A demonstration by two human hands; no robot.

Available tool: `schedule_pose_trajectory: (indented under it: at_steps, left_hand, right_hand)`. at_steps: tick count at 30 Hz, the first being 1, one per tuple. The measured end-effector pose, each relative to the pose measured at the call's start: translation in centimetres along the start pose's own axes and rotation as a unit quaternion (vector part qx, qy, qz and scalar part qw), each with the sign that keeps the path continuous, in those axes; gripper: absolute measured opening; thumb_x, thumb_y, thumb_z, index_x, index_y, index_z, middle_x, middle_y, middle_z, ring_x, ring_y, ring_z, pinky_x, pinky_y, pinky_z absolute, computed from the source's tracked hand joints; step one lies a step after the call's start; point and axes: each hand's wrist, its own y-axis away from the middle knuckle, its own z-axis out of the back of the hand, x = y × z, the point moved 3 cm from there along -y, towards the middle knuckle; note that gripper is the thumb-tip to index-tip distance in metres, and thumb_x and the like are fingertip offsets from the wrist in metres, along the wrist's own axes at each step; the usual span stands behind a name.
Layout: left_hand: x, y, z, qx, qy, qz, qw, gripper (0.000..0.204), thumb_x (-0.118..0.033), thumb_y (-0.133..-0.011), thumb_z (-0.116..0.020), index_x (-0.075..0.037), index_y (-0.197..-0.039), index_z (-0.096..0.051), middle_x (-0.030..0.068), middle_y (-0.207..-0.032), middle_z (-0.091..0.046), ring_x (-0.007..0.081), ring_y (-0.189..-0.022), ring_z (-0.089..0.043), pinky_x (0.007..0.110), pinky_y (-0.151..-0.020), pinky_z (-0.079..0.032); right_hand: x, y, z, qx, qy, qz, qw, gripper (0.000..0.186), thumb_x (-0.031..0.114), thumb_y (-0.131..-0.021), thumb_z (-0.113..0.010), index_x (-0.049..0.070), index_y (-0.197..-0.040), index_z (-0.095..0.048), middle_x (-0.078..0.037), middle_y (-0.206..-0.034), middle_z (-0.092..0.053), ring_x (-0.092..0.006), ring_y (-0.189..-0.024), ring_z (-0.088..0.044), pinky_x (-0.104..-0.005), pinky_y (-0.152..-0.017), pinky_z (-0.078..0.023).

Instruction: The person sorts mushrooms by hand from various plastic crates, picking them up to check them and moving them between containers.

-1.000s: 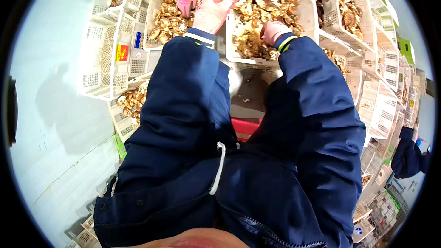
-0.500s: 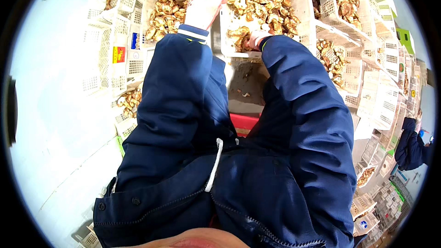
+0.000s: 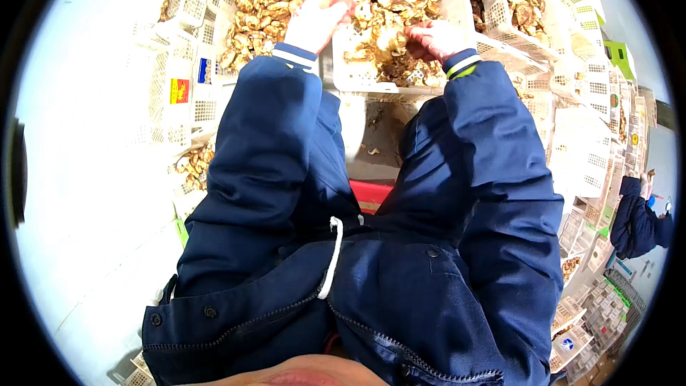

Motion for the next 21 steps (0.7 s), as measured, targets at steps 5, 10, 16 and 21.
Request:
schedule_pose_trajectory:
  at_steps: [5, 10, 16, 21]
  left_hand:
    - [-0.4, 1.4, -3.5, 0.018, 0.097, 0.016, 0.995, 0.032, -0.031, -0.083, -0.057, -0.003, -0.097, -0.062, 0.0017, -0.071, -0.061, 0.0088, -0.064, -0.055, 0.023, -0.059, -0.043]
    - [-2.2, 1.7, -4.0, 0.014, 0.337, 0.115, 0.934, 0.042, -0.036, -0.083, -0.062, -0.002, -0.108, -0.054, 0.0102, -0.102, -0.057, 0.0225, -0.098, -0.054, 0.037, -0.080, -0.047]
    - [-1.7, 1.5, -2.7, 0.018, 0.444, 0.081, 0.892, 0.034, -0.021, -0.088, -0.054, 0.006, -0.109, -0.050, 0.0157, -0.104, -0.057, 0.0294, -0.091, -0.060, 0.043, -0.082, -0.049]
    - [-2.1, 1.6, -1.4, 0.022, 0.373, 0.029, 0.927, 0.039, -0.019, -0.091, -0.034, 0.010, -0.115, -0.046, 0.0206, -0.113, -0.055, 0.0362, -0.089, -0.061, 0.046, -0.079, -0.051]
  right_hand:
    - [3.7, 1.7, -2.7, -0.021, -0.298, 0.185, 0.936, 0.036, 0.025, -0.089, -0.052, 0.000, -0.115, -0.053, -0.012, -0.094, -0.064, -0.0179, -0.076, -0.062, -0.0257, -0.070, -0.049]
    - [5.8, 2.9, -5.8, -0.112, -0.189, 0.280, 0.934, 0.034, 0.019, -0.086, -0.058, -0.001, -0.112, -0.056, -0.004, -0.092, -0.062, -0.0077, -0.078, -0.057, -0.0200, -0.070, -0.045]
    - [6.7, 3.3, -7.9, -0.109, -0.102, 0.309, 0.939, 0.030, 0.016, -0.085, -0.055, 0.002, -0.112, -0.058, -0.001, -0.091, -0.061, -0.0035, -0.072, -0.049, -0.0172, -0.063, -0.040]
    - [6.3, 3.1, -5.0, -0.189, -0.135, 0.298, 0.926, 0.032, 0.025, -0.088, -0.054, 0.002, -0.110, -0.059, 0.000, -0.093, -0.061, -0.0071, -0.079, -0.052, -0.0202, -0.071, -0.042]
